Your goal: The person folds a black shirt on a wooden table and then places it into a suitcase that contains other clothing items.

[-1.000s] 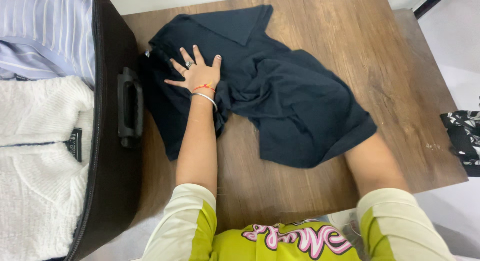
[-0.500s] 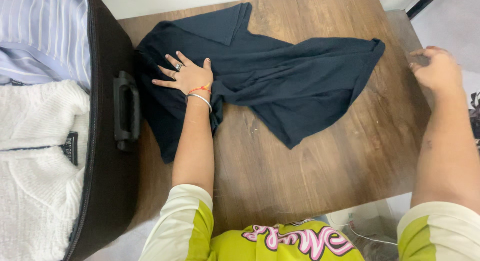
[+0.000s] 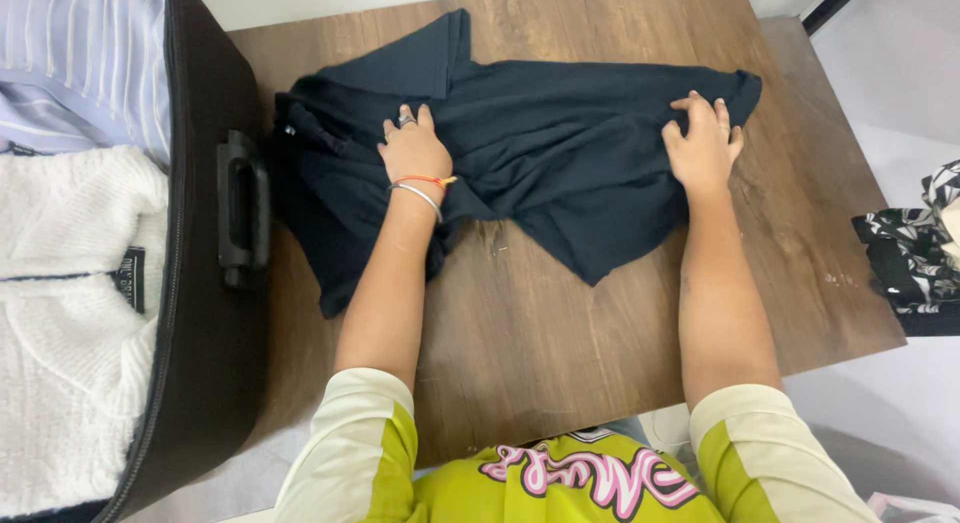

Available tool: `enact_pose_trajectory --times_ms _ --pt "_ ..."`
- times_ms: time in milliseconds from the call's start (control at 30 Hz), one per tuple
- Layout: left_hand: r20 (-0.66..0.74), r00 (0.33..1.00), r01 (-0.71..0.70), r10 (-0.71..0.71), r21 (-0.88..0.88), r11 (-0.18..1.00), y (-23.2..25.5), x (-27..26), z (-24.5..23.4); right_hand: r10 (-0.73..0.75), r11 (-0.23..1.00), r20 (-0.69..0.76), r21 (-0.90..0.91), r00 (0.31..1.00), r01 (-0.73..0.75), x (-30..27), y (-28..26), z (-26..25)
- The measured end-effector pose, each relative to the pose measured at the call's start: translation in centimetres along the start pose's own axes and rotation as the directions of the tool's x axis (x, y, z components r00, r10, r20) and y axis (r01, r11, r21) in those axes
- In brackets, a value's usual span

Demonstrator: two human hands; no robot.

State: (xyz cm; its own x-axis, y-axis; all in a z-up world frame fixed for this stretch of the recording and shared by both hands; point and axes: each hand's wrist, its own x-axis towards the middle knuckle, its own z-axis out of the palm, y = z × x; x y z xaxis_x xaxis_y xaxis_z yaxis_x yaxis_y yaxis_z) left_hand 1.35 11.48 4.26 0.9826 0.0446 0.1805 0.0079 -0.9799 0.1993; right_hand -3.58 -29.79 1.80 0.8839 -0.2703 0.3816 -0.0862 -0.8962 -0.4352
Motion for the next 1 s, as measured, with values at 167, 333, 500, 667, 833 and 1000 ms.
enact_pose_trajectory --times_ms 167,333,500,667,833,1000 --pt "0.259 0.964 0.076 -0.062 -0.047 0.996 2.2 -3.1 -2.2 0.283 0.955 0.061 -0.108 0.957 -0.276 -0.5 2.4 -3.8" --pt "0.33 0.912 0.231 -0.242 0.073 0.97 -2.5 -1.8 -6.6 0.281 0.955 0.076 -0.119 0.957 -0.271 -1.4 2.1 -7.1" --pt "0.416 0.857 0.339 -0.303 -0.014 0.941 -5.0 -1.5 -8.9 0.306 0.951 0.243 -0.127 0.92 -0.283 -0.8 2.5 -7.1" --pt "0.575 0.774 0.387 -0.266 -0.098 0.917 -4.7 -1.1 -9.1 0.295 0.942 0.226 -0.232 0.928 -0.243 -0.5 1.4 -6.4" --pt "0.652 0.736 0.519 -0.181 -0.372 0.769 -6.7 -0.1 -9.2 0.362 0.826 0.283 0.345 0.888 -0.446 0.1 2.7 -5.6" --pt "0.564 0.802 0.572 -0.195 -0.634 0.52 -8.4 0.4 -9.6 0.195 0.515 0.373 0.748 0.907 -0.419 1.7 4.3 -5.3"
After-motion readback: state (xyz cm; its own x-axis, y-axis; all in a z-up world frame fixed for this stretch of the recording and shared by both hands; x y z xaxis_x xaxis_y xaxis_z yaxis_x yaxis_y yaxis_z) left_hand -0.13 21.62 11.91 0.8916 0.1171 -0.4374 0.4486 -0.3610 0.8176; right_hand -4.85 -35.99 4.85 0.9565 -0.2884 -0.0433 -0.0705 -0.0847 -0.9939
